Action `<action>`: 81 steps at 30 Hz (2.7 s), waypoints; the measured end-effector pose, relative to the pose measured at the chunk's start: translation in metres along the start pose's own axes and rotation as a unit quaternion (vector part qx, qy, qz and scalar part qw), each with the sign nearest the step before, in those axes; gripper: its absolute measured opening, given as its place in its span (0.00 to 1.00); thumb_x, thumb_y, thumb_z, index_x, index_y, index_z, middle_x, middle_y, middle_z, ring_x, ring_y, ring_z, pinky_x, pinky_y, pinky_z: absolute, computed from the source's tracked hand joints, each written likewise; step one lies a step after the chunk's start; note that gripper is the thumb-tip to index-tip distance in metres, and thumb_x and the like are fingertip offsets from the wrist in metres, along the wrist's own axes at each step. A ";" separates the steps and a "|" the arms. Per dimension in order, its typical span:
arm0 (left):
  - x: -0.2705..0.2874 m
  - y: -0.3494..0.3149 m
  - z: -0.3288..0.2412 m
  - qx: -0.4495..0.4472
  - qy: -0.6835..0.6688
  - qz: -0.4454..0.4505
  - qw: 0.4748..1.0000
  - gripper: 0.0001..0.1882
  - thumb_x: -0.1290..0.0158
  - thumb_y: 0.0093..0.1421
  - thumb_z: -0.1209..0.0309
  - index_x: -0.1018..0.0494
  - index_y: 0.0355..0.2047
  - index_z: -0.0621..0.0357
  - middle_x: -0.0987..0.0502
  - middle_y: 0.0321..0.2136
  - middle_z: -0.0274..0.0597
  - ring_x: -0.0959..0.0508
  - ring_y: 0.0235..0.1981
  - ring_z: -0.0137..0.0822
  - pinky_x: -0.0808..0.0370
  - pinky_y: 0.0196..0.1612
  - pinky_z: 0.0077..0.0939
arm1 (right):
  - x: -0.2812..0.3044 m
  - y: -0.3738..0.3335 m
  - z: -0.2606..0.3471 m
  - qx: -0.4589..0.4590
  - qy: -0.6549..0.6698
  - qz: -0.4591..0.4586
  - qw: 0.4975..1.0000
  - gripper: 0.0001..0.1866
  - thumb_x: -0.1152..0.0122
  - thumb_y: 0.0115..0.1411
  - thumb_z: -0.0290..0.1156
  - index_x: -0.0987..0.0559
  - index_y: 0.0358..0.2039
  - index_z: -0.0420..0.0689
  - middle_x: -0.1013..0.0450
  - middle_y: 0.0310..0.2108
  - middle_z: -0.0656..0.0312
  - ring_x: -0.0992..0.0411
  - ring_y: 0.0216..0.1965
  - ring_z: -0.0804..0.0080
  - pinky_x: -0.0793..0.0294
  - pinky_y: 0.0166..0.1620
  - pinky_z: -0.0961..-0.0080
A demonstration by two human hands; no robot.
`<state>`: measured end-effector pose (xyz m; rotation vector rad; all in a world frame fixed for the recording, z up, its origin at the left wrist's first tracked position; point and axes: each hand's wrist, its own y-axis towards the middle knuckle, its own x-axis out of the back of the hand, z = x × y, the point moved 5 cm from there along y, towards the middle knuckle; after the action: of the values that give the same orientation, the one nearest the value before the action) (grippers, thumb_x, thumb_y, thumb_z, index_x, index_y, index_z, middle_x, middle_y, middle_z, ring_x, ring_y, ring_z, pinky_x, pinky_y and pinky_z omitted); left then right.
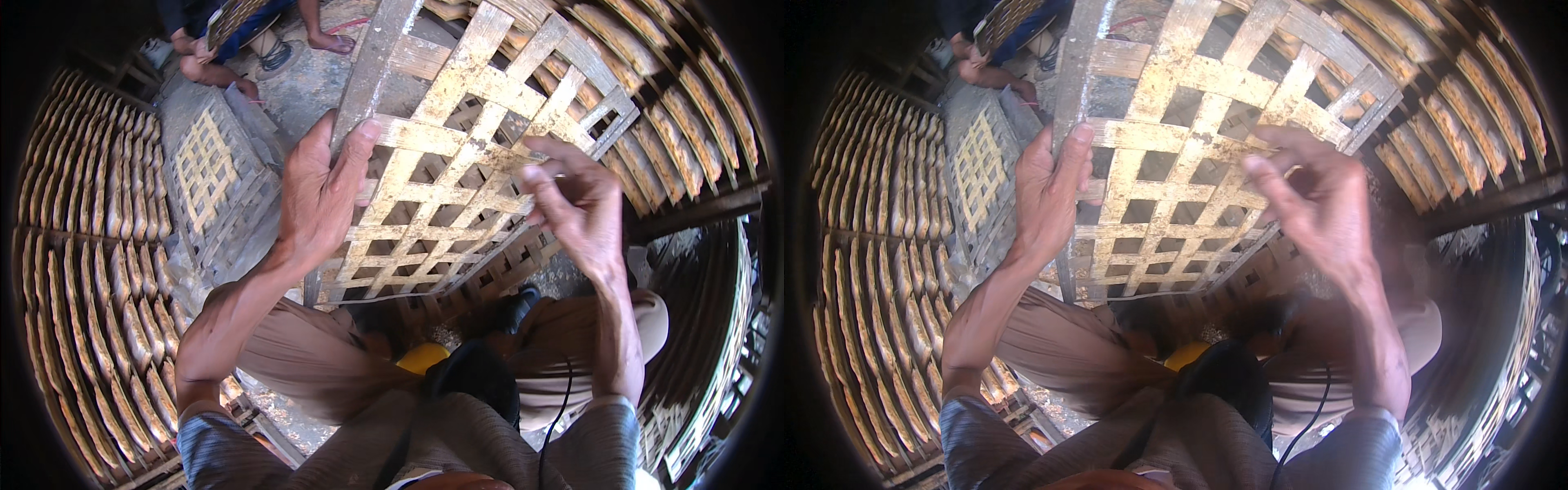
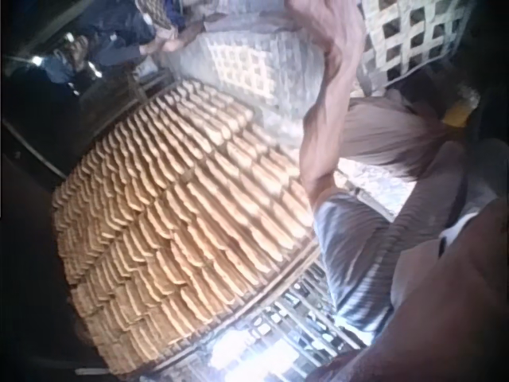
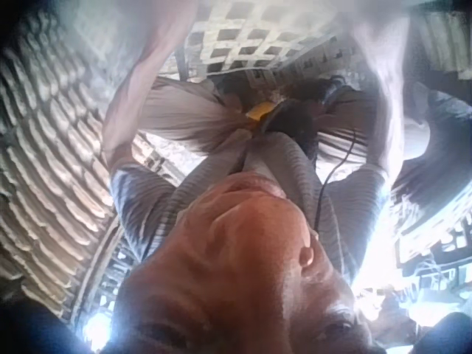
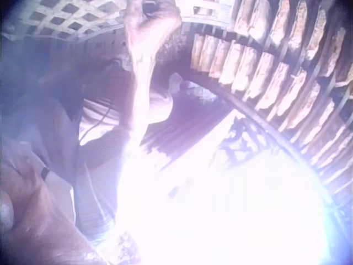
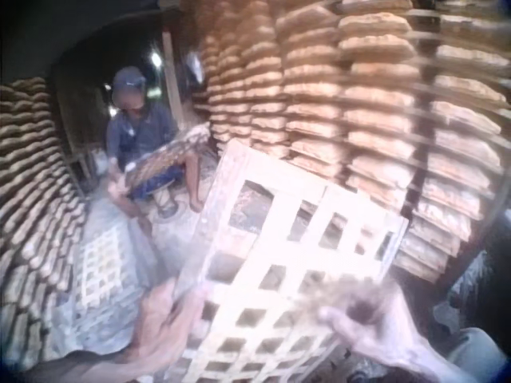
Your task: The person assembles a wooden lattice structure by hand, interlocking slats and adjusting the frame. They rotate the lattice to inspect and tighten connections, then place it on the floor among other similar pieces.
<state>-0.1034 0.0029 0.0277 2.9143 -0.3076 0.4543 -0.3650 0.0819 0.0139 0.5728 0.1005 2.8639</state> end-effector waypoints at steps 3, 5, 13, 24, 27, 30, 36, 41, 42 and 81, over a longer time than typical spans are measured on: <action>-0.008 -0.010 -0.006 0.004 0.014 0.019 1.000 0.17 0.49 0.74 0.57 0.25 0.42 0.61 0.33 0.23 0.27 0.35 0.24 0.18 0.37 0.28 0.18 | -0.020 0.000 0.000 -0.003 0.006 0.035 0.999 0.17 0.28 0.62 0.30 0.17 0.48 0.34 0.18 0.26 0.54 0.21 0.20 0.76 0.25 0.18 0.77; -0.011 -0.019 -0.009 -0.009 0.007 0.037 0.999 0.16 0.49 0.75 0.58 0.25 0.42 0.61 0.33 0.23 0.26 0.36 0.24 0.19 0.37 0.28 0.18 | -0.024 -0.002 -0.007 0.014 -0.016 0.033 0.999 0.11 0.27 0.62 0.32 0.16 0.32 0.35 0.21 0.19 0.58 0.24 0.18 0.77 0.28 0.20 0.75; -0.015 -0.028 -0.003 -0.064 0.045 0.062 0.995 0.16 0.49 0.75 0.59 0.25 0.47 0.61 0.32 0.24 0.26 0.34 0.25 0.18 0.35 0.28 0.18 | -0.020 -0.010 -0.002 0.117 -0.157 0.003 0.981 0.19 0.30 0.62 0.38 0.25 0.22 0.40 0.26 0.14 0.59 0.26 0.15 0.72 0.29 0.21 0.71; -0.023 -0.036 0.005 -0.024 -0.004 0.069 0.997 0.17 0.48 0.73 0.63 0.26 0.57 0.57 0.19 0.38 0.37 0.23 0.31 0.22 0.22 0.29 0.19 | -0.025 -0.009 -0.002 0.155 -0.182 -0.056 0.969 0.15 0.32 0.60 0.34 0.25 0.22 0.40 0.25 0.14 0.57 0.25 0.15 0.68 0.27 0.21 0.68; -0.029 -0.032 0.006 -0.120 0.075 0.071 0.987 0.12 0.44 0.71 0.64 0.27 0.41 0.62 0.20 0.22 0.47 0.19 0.20 0.36 0.26 0.18 0.33 | -0.019 -0.007 -0.013 0.151 -0.160 -0.056 0.974 0.06 0.33 0.55 0.27 0.21 0.26 0.40 0.23 0.16 0.57 0.25 0.16 0.68 0.27 0.24 0.70; -0.028 -0.036 -0.006 -0.173 0.096 0.071 0.978 0.13 0.42 0.69 0.66 0.29 0.38 0.65 0.21 0.24 0.54 0.18 0.23 0.49 0.25 0.26 0.41 | -0.022 -0.010 -0.014 0.137 -0.149 -0.056 0.978 0.07 0.33 0.54 0.25 0.24 0.24 0.40 0.23 0.16 0.57 0.24 0.17 0.70 0.28 0.25 0.71; -0.024 -0.036 -0.008 -0.179 0.073 0.058 0.979 0.13 0.42 0.69 0.67 0.29 0.39 0.66 0.20 0.25 0.56 0.18 0.25 0.54 0.24 0.28 0.43 | -0.026 -0.008 -0.013 0.151 -0.167 -0.048 0.973 0.12 0.29 0.54 0.26 0.26 0.22 0.41 0.24 0.15 0.57 0.25 0.17 0.70 0.28 0.24 0.71; -0.027 -0.037 -0.003 -0.138 0.080 0.069 0.985 0.13 0.43 0.70 0.66 0.29 0.39 0.66 0.20 0.24 0.54 0.18 0.22 0.50 0.24 0.25 0.41 | -0.024 -0.008 -0.009 0.196 -0.185 -0.075 0.960 0.13 0.30 0.56 0.29 0.26 0.22 0.41 0.25 0.14 0.58 0.24 0.16 0.69 0.27 0.22 0.69; -0.030 -0.038 0.006 -0.095 0.060 0.080 0.990 0.13 0.43 0.70 0.65 0.29 0.39 0.65 0.20 0.24 0.53 0.19 0.20 0.46 0.25 0.23 0.41 | -0.023 -0.010 -0.009 0.206 -0.199 -0.084 0.954 0.13 0.31 0.56 0.30 0.26 0.22 0.41 0.25 0.14 0.59 0.24 0.16 0.69 0.27 0.21 0.69; -0.029 -0.042 0.001 -0.085 -0.019 0.070 0.994 0.11 0.50 0.74 0.67 0.26 0.47 0.62 0.30 0.24 0.28 0.33 0.24 0.18 0.35 0.28 0.16 | -0.015 -0.003 -0.014 0.021 -0.063 -0.003 0.998 0.17 0.25 0.57 0.37 0.23 0.22 0.42 0.25 0.15 0.62 0.27 0.20 0.79 0.25 0.27 0.73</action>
<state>-0.1205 0.0482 0.0117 2.7488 -0.5318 0.3742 -0.3566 0.0809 -0.0042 0.7573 0.1425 2.8172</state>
